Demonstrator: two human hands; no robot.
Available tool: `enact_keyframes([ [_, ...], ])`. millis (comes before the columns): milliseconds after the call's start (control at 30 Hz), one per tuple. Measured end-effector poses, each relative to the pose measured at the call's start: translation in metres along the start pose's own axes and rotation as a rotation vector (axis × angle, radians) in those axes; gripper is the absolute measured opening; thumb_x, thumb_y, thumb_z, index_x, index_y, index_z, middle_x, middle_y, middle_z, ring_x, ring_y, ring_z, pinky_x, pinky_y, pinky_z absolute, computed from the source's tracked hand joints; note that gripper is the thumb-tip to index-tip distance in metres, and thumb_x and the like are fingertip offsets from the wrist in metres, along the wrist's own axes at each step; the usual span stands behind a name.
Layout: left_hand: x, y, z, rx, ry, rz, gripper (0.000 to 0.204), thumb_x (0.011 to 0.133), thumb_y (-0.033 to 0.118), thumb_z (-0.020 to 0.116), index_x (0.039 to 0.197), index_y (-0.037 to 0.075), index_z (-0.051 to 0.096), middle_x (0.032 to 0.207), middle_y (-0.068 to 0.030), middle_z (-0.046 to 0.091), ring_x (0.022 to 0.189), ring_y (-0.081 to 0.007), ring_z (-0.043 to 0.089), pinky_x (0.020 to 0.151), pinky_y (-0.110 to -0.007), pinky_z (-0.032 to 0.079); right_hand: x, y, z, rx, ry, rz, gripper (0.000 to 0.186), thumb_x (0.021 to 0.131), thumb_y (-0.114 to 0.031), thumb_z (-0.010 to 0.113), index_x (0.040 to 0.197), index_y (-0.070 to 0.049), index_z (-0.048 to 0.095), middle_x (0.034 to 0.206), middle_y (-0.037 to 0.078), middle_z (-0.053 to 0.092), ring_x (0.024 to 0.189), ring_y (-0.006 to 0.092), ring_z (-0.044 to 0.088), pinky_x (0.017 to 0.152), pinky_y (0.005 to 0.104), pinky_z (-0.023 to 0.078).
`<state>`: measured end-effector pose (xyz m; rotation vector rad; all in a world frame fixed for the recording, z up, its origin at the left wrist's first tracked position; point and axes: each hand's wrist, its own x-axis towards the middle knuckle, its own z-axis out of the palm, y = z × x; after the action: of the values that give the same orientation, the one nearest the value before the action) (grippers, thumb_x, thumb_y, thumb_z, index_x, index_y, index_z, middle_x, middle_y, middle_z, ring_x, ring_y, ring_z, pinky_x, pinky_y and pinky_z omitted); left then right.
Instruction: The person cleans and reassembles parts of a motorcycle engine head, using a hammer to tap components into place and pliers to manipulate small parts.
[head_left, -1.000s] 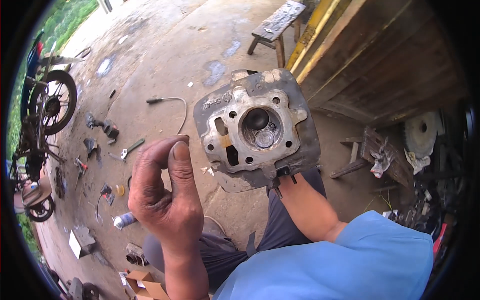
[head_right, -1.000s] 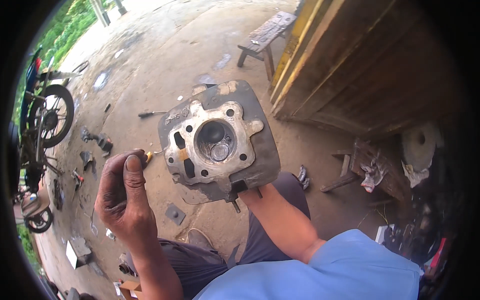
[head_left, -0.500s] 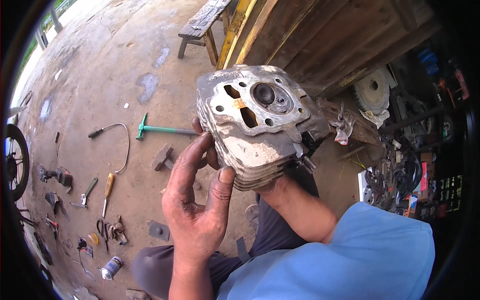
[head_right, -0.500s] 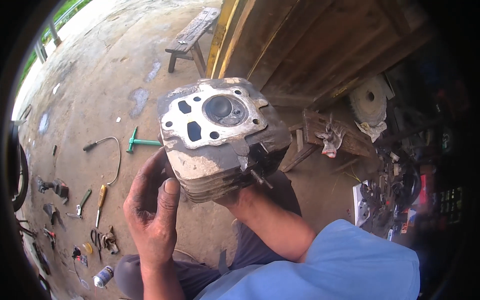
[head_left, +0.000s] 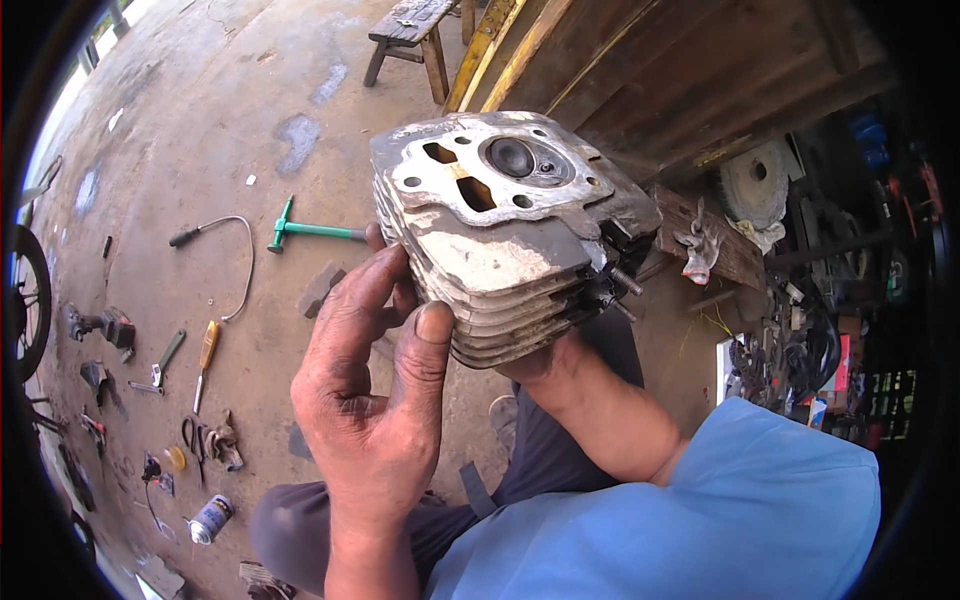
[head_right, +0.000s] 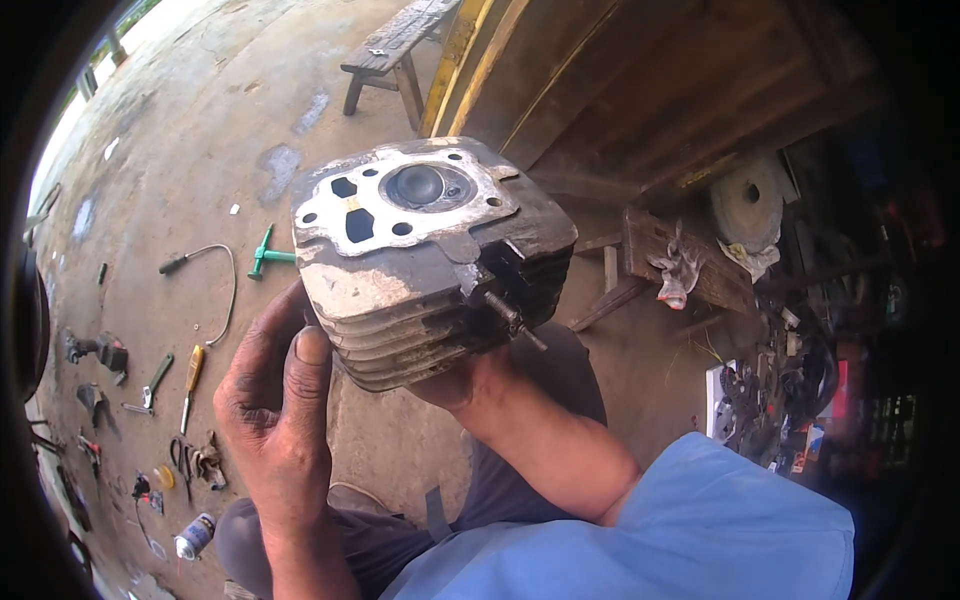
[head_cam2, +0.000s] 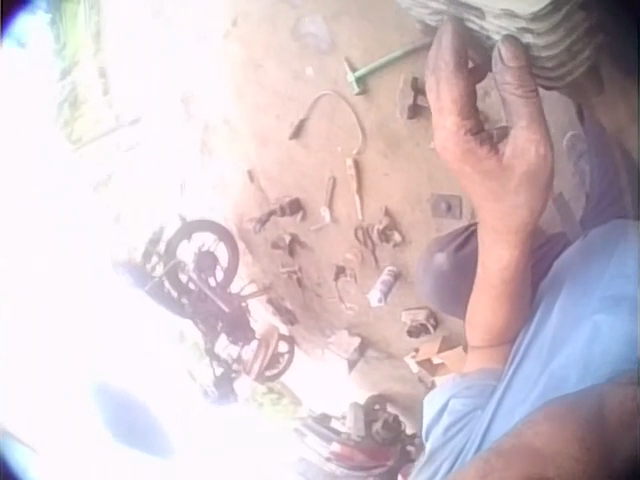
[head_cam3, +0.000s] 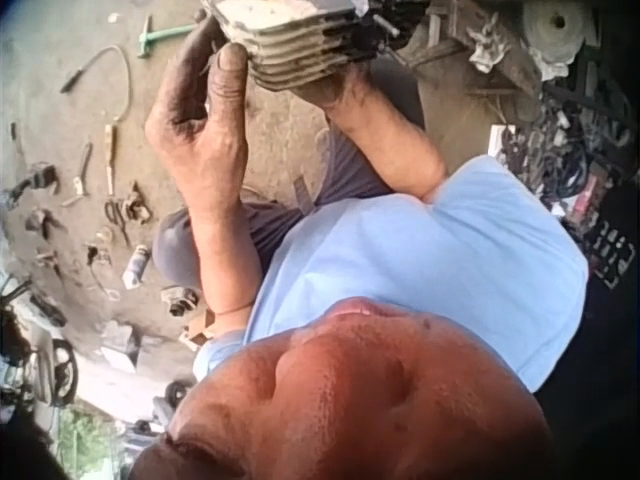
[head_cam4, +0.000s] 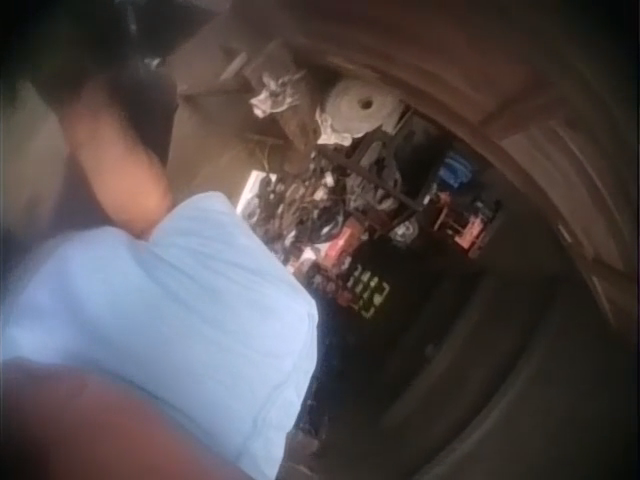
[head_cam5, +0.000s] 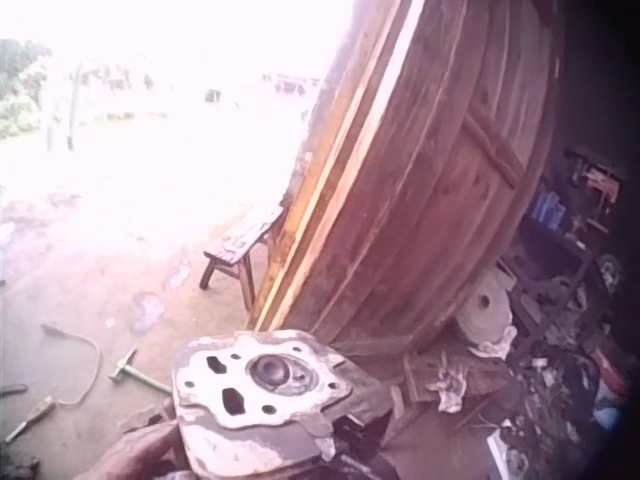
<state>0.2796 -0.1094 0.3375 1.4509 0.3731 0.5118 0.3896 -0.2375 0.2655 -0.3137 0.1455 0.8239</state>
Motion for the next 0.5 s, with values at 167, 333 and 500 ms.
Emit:
enact_keyframes([
  [167, 0.006, 0.001, 0.003, -0.081, -0.004, -0.060, 0.039, 0.099, 0.010, 0.073, 0.133, -0.008, 0.065, 0.126, -0.0143, 0.070, 0.118, -0.0197, 0.065, 0.105, -0.033, 0.048, -0.005, -0.003, 0.008, 0.062, -0.094, -0.014, 0.067, 0.102, -0.050, 0.056, 0.148, -0.001, 0.049, 0.147, 0.020, 0.057, 0.133, 0.0348, 0.058, 0.115, 0.0512, 0.047],
  [333, 0.006, -0.009, 0.000, -0.046, 0.025, -0.084, 0.038, 0.105, 0.010, 0.065, 0.137, -0.010, 0.062, 0.129, -0.0157, 0.070, 0.117, -0.0185, 0.065, 0.105, -0.032, 0.048, -0.003, 0.006, -0.009, 0.228, -0.276, 0.029, 0.070, 0.103, -0.056, 0.053, 0.148, -0.004, 0.051, 0.148, 0.015, 0.058, 0.132, 0.0304, 0.060, 0.114, 0.0467, 0.049],
  [500, 0.007, -0.016, 0.003, -0.038, 0.095, -0.107, 0.044, 0.107, 0.026, 0.063, 0.134, -0.008, 0.064, 0.122, -0.0163, 0.071, 0.114, -0.0216, 0.067, 0.104, -0.035, 0.050, 0.003, 0.008, -0.011, 0.310, -0.241, 0.061, 0.067, 0.101, -0.053, 0.056, 0.147, -0.005, 0.053, 0.146, 0.017, 0.060, 0.131, 0.0342, 0.061, 0.114, 0.0511, 0.048],
])
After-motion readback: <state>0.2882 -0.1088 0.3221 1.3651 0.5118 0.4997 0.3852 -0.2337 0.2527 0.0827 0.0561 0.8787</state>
